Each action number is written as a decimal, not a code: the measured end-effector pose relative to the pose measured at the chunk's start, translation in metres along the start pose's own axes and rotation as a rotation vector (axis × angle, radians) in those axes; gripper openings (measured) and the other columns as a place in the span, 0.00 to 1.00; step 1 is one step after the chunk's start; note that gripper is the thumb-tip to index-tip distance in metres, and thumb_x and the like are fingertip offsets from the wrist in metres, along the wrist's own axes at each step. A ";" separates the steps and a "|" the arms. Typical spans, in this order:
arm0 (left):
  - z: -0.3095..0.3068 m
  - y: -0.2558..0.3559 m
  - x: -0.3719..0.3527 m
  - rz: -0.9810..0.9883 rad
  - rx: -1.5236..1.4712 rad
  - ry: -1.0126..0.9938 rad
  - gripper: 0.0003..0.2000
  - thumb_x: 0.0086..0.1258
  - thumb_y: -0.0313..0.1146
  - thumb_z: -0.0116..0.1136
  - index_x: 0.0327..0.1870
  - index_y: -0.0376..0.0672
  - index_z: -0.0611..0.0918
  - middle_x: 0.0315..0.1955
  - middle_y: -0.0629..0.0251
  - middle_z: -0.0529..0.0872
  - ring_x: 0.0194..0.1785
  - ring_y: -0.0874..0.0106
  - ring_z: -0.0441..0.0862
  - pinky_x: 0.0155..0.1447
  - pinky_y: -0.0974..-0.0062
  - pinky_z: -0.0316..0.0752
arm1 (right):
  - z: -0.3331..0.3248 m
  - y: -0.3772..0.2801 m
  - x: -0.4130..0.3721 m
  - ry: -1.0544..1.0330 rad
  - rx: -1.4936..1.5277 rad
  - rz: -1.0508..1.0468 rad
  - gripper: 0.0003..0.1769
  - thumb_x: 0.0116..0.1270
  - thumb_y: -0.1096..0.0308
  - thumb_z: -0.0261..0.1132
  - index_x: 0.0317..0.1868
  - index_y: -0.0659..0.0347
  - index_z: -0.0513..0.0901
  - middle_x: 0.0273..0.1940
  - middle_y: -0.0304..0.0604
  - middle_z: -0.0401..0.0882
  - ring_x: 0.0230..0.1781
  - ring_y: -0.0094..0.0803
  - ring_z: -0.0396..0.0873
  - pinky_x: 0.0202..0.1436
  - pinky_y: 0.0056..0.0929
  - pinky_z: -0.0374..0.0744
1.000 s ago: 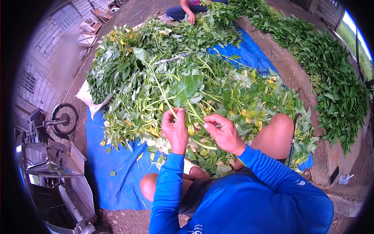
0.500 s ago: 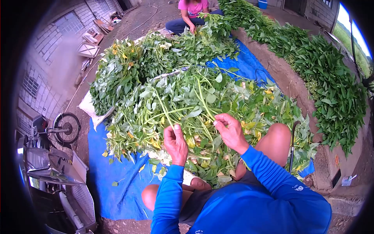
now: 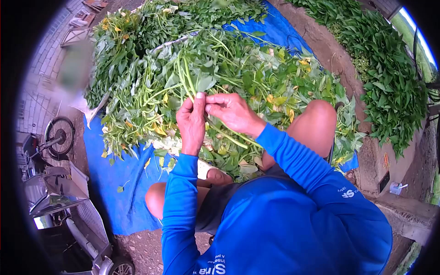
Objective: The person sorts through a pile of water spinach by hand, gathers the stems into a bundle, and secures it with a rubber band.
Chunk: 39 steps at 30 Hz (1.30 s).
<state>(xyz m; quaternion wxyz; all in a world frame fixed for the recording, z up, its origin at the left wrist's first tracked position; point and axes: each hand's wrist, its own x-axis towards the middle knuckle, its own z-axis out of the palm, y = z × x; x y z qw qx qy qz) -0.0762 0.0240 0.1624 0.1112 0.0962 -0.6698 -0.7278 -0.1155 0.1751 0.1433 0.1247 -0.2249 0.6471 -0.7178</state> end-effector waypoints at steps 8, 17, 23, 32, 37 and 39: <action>-0.034 0.008 0.019 0.110 0.113 0.153 0.20 0.87 0.53 0.59 0.42 0.44 0.88 0.30 0.72 0.88 0.30 0.84 0.76 0.35 0.81 0.69 | -0.045 -0.064 -0.044 -0.385 -0.467 0.547 0.24 0.78 0.48 0.73 0.54 0.65 0.93 0.37 0.38 0.91 0.35 0.21 0.82 0.40 0.26 0.81; -0.023 0.011 0.016 -0.020 -0.371 0.199 0.23 0.87 0.58 0.54 0.39 0.46 0.77 0.25 0.70 0.75 0.26 0.77 0.73 0.32 0.79 0.70 | -0.022 0.008 -0.082 -0.224 0.602 0.889 0.16 0.75 0.60 0.70 0.54 0.63 0.88 0.37 0.33 0.83 0.28 0.17 0.76 0.30 0.23 0.76; -0.036 -0.001 0.017 -0.100 -0.279 0.310 0.27 0.86 0.63 0.54 0.33 0.48 0.73 0.22 0.73 0.69 0.24 0.80 0.66 0.29 0.80 0.63 | 0.009 0.007 -0.071 -0.244 0.085 0.507 0.15 0.72 0.59 0.66 0.42 0.63 0.91 0.30 0.35 0.81 0.29 0.23 0.75 0.34 0.29 0.73; -0.092 0.047 0.040 0.104 -0.111 0.475 0.24 0.88 0.57 0.55 0.33 0.48 0.71 0.24 0.75 0.68 0.23 0.82 0.61 0.25 0.80 0.57 | -0.025 0.033 -0.063 -1.053 -1.032 0.611 0.17 0.66 0.63 0.62 0.41 0.64 0.93 0.42 0.58 0.91 0.48 0.54 0.88 0.54 0.46 0.83; -0.115 0.096 0.021 0.062 -0.151 0.437 0.23 0.83 0.55 0.64 0.32 0.49 0.73 0.25 0.74 0.72 0.23 0.83 0.65 0.25 0.82 0.59 | -0.101 0.090 -0.019 -0.094 -1.329 0.408 0.17 0.71 0.62 0.67 0.53 0.62 0.92 0.47 0.56 0.93 0.49 0.47 0.91 0.58 0.42 0.86; -0.111 0.097 0.022 0.046 -0.125 0.440 0.23 0.82 0.53 0.66 0.31 0.49 0.73 0.24 0.75 0.71 0.22 0.83 0.64 0.24 0.82 0.58 | -0.088 0.126 0.009 -0.015 -0.840 0.548 0.16 0.70 0.62 0.68 0.49 0.63 0.93 0.45 0.54 0.94 0.46 0.49 0.92 0.57 0.42 0.87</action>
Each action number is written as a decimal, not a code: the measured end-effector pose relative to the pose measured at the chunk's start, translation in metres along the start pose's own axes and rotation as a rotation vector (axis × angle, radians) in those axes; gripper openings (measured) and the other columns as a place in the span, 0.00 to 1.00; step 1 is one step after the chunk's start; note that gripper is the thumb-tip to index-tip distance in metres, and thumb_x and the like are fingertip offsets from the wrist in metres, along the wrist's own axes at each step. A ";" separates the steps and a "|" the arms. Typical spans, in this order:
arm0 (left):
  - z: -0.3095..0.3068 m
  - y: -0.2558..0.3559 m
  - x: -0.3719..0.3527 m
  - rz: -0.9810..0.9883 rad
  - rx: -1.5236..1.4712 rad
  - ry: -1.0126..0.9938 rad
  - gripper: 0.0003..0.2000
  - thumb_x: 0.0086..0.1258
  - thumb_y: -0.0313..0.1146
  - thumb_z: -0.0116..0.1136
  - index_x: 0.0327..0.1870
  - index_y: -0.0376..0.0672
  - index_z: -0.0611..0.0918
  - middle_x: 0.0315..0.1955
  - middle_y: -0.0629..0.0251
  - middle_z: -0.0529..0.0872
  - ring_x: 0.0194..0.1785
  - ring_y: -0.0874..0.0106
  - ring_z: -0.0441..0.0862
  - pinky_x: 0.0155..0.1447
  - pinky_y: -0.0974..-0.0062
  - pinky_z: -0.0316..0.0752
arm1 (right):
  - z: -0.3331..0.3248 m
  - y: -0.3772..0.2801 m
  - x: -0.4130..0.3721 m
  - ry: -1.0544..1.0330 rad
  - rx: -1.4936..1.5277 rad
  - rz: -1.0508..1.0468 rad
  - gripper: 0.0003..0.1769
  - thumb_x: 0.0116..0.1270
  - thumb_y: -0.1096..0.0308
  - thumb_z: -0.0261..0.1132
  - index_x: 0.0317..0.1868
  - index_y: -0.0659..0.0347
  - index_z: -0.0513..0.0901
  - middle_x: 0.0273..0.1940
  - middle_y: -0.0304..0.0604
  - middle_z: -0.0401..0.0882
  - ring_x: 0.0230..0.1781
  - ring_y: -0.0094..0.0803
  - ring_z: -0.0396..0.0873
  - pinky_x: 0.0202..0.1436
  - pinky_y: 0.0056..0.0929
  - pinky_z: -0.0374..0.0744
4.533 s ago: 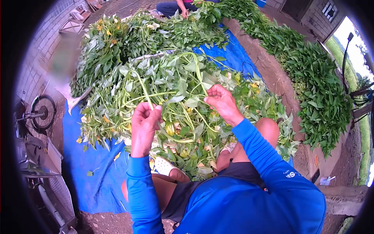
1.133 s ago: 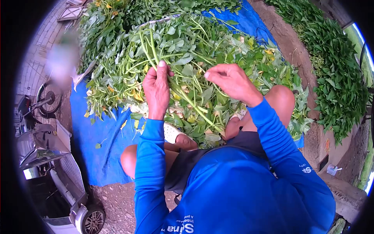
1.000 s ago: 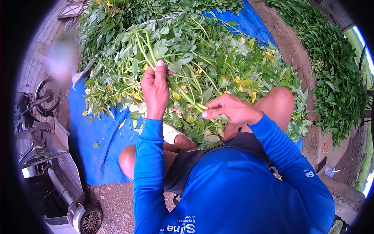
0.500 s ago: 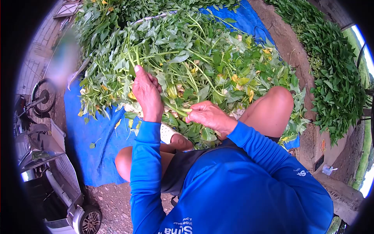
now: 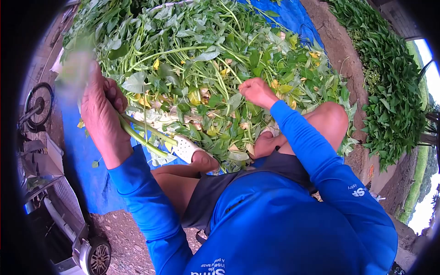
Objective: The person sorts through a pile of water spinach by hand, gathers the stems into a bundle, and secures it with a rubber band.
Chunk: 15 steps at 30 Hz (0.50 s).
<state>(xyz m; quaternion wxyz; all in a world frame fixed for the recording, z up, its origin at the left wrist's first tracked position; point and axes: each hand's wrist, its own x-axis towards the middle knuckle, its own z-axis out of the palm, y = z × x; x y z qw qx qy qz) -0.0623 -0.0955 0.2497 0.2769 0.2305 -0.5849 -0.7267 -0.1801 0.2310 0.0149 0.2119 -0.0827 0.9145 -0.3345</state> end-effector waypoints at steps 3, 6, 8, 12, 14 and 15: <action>0.010 -0.005 -0.004 -0.004 0.052 -0.032 0.22 0.82 0.50 0.67 0.29 0.50 0.74 0.21 0.77 0.70 0.20 0.84 0.63 0.23 0.82 0.56 | 0.074 0.012 0.049 0.168 -0.056 -0.017 0.13 0.68 0.62 0.69 0.43 0.62 0.94 0.40 0.54 0.94 0.41 0.53 0.92 0.54 0.45 0.88; 0.017 -0.005 -0.010 -0.049 0.110 -0.016 0.22 0.83 0.49 0.66 0.27 0.51 0.74 0.20 0.77 0.69 0.19 0.84 0.62 0.23 0.81 0.55 | 0.110 0.008 0.064 0.287 0.076 0.087 0.16 0.67 0.62 0.70 0.52 0.56 0.93 0.45 0.63 0.91 0.48 0.59 0.90 0.59 0.45 0.86; 0.014 -0.007 -0.011 -0.051 0.114 -0.037 0.22 0.83 0.49 0.66 0.26 0.51 0.74 0.19 0.77 0.68 0.18 0.84 0.61 0.23 0.80 0.54 | 0.104 0.002 0.063 0.143 0.003 0.134 0.20 0.67 0.61 0.72 0.57 0.59 0.92 0.50 0.61 0.91 0.53 0.57 0.90 0.63 0.43 0.85; 0.000 -0.010 -0.008 -0.088 0.066 -0.028 0.16 0.82 0.47 0.69 0.32 0.53 0.80 0.19 0.80 0.71 0.18 0.87 0.61 0.22 0.83 0.51 | 0.070 -0.010 0.063 0.099 0.004 0.078 0.22 0.68 0.59 0.74 0.57 0.64 0.90 0.53 0.55 0.93 0.56 0.51 0.90 0.66 0.41 0.83; 0.000 -0.008 -0.008 -0.105 0.063 -0.013 0.15 0.82 0.46 0.69 0.33 0.53 0.80 0.18 0.80 0.70 0.18 0.88 0.60 0.22 0.83 0.51 | 0.036 -0.015 0.064 -0.112 0.173 0.143 0.10 0.65 0.61 0.72 0.39 0.60 0.90 0.39 0.45 0.89 0.39 0.40 0.86 0.41 0.41 0.81; 0.000 -0.008 -0.007 -0.103 0.066 -0.019 0.15 0.81 0.46 0.69 0.33 0.53 0.81 0.18 0.81 0.70 0.18 0.88 0.60 0.22 0.83 0.51 | 0.007 -0.031 0.058 -0.226 0.234 0.212 0.09 0.65 0.61 0.73 0.38 0.58 0.90 0.36 0.40 0.87 0.34 0.34 0.82 0.35 0.37 0.77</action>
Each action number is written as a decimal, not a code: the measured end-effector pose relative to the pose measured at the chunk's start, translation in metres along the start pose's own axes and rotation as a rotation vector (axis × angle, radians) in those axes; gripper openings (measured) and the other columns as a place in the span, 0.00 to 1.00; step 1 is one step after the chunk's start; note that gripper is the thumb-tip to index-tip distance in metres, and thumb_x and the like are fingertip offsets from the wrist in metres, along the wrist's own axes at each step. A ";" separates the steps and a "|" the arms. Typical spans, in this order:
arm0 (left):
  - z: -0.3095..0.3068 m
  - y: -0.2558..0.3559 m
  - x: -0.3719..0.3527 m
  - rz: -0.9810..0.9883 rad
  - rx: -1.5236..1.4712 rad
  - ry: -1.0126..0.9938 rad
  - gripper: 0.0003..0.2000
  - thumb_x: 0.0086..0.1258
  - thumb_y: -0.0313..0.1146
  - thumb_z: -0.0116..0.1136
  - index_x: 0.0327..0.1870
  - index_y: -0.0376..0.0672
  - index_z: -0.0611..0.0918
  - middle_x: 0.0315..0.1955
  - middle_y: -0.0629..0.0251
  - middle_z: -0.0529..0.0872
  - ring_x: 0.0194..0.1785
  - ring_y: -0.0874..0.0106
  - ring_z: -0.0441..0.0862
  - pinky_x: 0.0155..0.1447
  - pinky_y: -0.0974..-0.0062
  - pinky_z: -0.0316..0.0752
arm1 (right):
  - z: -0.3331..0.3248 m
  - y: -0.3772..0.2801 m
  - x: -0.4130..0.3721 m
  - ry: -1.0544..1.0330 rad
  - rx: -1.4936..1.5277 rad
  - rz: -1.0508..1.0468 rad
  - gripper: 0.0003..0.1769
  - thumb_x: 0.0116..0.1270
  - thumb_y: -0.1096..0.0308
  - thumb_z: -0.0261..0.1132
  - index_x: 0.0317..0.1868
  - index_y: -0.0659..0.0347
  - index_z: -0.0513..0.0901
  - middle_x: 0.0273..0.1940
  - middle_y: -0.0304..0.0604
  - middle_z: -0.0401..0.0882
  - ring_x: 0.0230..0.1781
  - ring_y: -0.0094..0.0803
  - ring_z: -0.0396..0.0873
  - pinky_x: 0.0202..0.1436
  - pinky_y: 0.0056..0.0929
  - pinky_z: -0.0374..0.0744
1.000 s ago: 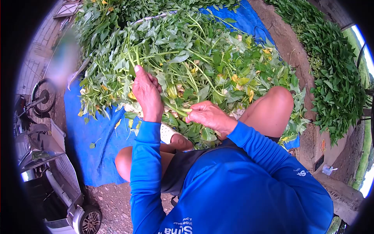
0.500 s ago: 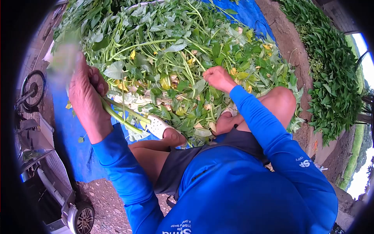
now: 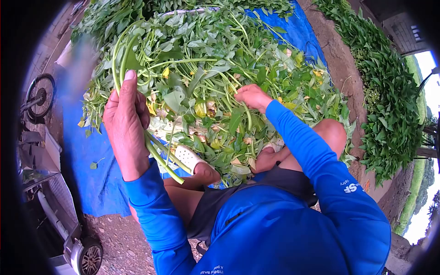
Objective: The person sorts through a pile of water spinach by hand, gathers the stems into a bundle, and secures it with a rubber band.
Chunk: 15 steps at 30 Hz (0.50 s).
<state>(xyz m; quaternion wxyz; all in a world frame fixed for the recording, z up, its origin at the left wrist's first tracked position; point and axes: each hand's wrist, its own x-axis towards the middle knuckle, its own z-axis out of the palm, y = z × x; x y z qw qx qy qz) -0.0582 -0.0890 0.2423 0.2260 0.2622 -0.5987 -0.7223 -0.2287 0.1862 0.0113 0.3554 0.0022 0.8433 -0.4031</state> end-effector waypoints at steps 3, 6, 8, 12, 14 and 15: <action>-0.002 0.003 0.002 0.003 -0.002 -0.008 0.14 0.81 0.46 0.69 0.33 0.53 0.80 0.18 0.81 0.70 0.18 0.88 0.60 0.22 0.83 0.51 | -0.060 -0.027 -0.039 -0.219 0.027 -0.031 0.06 0.65 0.62 0.76 0.38 0.53 0.90 0.29 0.28 0.79 0.25 0.17 0.69 0.26 0.25 0.63; -0.005 0.005 0.005 -0.011 -0.028 -0.004 0.16 0.80 0.46 0.70 0.31 0.54 0.78 0.18 0.80 0.70 0.18 0.87 0.60 0.21 0.82 0.51 | -0.128 -0.085 -0.124 -0.244 0.032 -0.001 0.08 0.66 0.63 0.75 0.43 0.54 0.90 0.31 0.27 0.83 0.26 0.16 0.74 0.26 0.24 0.67; -0.009 0.006 0.008 -0.002 -0.031 -0.010 0.17 0.80 0.47 0.70 0.30 0.55 0.77 0.18 0.80 0.70 0.17 0.87 0.60 0.21 0.83 0.51 | -0.177 -0.099 -0.165 -0.221 0.048 -0.085 0.10 0.67 0.66 0.74 0.46 0.57 0.90 0.36 0.29 0.86 0.34 0.16 0.79 0.32 0.23 0.72; -0.006 0.014 0.004 -0.007 -0.004 0.023 0.22 0.82 0.49 0.67 0.26 0.54 0.73 0.16 0.80 0.67 0.17 0.86 0.59 0.21 0.81 0.51 | -0.238 -0.135 -0.269 0.001 0.032 -0.287 0.14 0.67 0.73 0.73 0.52 0.64 0.88 0.47 0.35 0.89 0.46 0.18 0.84 0.55 0.22 0.80; -0.009 0.009 0.007 -0.014 -0.026 0.018 0.18 0.81 0.48 0.69 0.29 0.56 0.76 0.17 0.82 0.68 0.16 0.88 0.59 0.21 0.82 0.50 | -0.259 -0.133 -0.300 0.090 0.009 -0.338 0.15 0.68 0.75 0.72 0.55 0.65 0.87 0.48 0.34 0.89 0.49 0.18 0.84 0.60 0.21 0.80; -0.010 0.007 0.007 -0.017 -0.033 0.012 0.16 0.80 0.47 0.70 0.31 0.56 0.78 0.17 0.83 0.69 0.16 0.88 0.59 0.20 0.83 0.50 | -0.256 -0.129 -0.303 0.106 -0.005 -0.335 0.17 0.67 0.75 0.72 0.56 0.65 0.87 0.47 0.33 0.88 0.47 0.17 0.83 0.57 0.20 0.79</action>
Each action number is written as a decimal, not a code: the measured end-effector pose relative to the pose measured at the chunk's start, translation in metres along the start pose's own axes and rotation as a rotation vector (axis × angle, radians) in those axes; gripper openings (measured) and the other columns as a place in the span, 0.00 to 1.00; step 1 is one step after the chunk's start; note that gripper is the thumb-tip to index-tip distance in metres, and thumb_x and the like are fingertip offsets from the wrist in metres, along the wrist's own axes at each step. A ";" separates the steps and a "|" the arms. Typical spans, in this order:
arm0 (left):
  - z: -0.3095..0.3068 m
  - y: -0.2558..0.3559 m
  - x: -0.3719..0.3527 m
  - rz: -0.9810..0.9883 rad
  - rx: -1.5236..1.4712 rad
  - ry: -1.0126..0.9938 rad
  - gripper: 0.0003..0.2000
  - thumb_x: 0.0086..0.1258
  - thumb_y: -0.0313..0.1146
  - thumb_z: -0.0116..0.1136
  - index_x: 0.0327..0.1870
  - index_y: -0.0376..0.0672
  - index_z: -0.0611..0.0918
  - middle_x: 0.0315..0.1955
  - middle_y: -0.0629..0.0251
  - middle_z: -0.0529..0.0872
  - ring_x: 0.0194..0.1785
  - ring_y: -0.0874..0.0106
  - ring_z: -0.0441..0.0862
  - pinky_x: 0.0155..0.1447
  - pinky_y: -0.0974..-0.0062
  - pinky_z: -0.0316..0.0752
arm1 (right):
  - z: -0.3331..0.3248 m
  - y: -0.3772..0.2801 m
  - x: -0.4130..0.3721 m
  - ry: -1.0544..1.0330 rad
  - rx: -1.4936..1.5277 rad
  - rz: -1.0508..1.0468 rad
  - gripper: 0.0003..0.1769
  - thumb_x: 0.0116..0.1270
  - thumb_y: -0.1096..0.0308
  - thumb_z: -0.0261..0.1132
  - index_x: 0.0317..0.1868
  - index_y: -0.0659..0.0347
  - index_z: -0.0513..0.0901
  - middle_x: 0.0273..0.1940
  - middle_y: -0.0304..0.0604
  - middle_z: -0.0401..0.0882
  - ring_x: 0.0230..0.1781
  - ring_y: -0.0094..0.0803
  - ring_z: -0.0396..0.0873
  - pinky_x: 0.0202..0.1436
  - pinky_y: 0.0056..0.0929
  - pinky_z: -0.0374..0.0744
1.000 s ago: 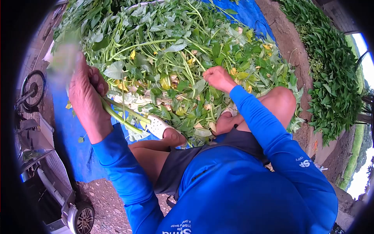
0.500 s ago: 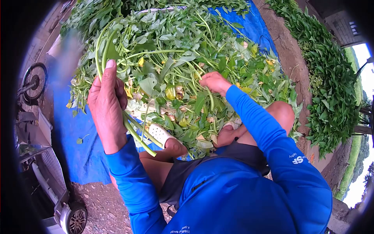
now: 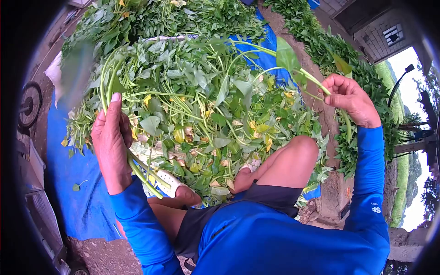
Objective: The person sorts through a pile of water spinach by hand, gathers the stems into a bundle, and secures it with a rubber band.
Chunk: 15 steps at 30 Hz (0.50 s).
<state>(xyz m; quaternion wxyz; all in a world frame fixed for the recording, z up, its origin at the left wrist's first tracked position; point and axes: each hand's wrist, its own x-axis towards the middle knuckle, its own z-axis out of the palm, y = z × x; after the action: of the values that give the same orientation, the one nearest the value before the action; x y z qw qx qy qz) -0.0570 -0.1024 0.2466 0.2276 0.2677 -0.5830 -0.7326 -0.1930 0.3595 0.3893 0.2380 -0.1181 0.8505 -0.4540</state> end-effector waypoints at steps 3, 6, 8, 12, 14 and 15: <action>0.005 -0.002 -0.002 -0.008 -0.010 -0.047 0.16 0.81 0.47 0.69 0.31 0.57 0.78 0.17 0.84 0.69 0.16 0.89 0.58 0.20 0.84 0.49 | 0.031 0.028 0.001 0.090 0.024 -0.029 0.19 0.71 0.72 0.73 0.61 0.64 0.88 0.43 0.27 0.85 0.41 0.13 0.78 0.47 0.18 0.76; 0.008 -0.006 -0.005 -0.021 -0.016 -0.072 0.17 0.81 0.47 0.69 0.31 0.57 0.77 0.17 0.83 0.70 0.16 0.89 0.57 0.20 0.84 0.49 | 0.053 0.040 0.010 0.142 0.110 -0.052 0.19 0.76 0.66 0.73 0.63 0.63 0.88 0.42 0.27 0.84 0.38 0.13 0.74 0.42 0.19 0.74; 0.010 -0.007 -0.011 -0.023 0.009 -0.077 0.17 0.81 0.47 0.69 0.30 0.57 0.77 0.18 0.83 0.70 0.16 0.89 0.57 0.21 0.84 0.49 | 0.078 0.083 0.035 0.122 0.361 0.023 0.19 0.80 0.62 0.71 0.64 0.63 0.88 0.41 0.28 0.83 0.34 0.14 0.71 0.38 0.20 0.71; 0.006 -0.018 -0.012 -0.051 0.007 -0.088 0.18 0.80 0.49 0.70 0.30 0.56 0.77 0.18 0.82 0.72 0.17 0.89 0.60 0.21 0.84 0.51 | 0.133 0.120 0.059 0.081 0.663 -0.026 0.11 0.79 0.68 0.71 0.57 0.63 0.87 0.44 0.37 0.88 0.45 0.22 0.84 0.49 0.23 0.79; 0.008 -0.023 -0.016 -0.066 -0.011 -0.140 0.17 0.81 0.48 0.69 0.30 0.57 0.78 0.18 0.83 0.71 0.17 0.89 0.60 0.21 0.84 0.52 | 0.156 0.136 0.064 0.003 0.770 -0.043 0.08 0.79 0.71 0.70 0.53 0.62 0.86 0.46 0.40 0.89 0.51 0.27 0.87 0.57 0.27 0.81; 0.011 -0.029 -0.018 -0.055 0.004 -0.120 0.19 0.82 0.48 0.67 0.28 0.56 0.76 0.17 0.82 0.70 0.17 0.88 0.59 0.21 0.82 0.50 | 0.167 0.138 0.065 0.001 0.795 -0.006 0.07 0.79 0.72 0.69 0.53 0.63 0.86 0.46 0.41 0.89 0.50 0.28 0.87 0.58 0.28 0.80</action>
<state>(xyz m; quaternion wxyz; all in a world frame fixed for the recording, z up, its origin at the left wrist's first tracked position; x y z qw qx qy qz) -0.0517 -0.0765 0.2223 0.1715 0.2395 -0.5893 -0.7523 -0.1611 0.2900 0.1761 0.2632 -0.0188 0.6081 -0.7487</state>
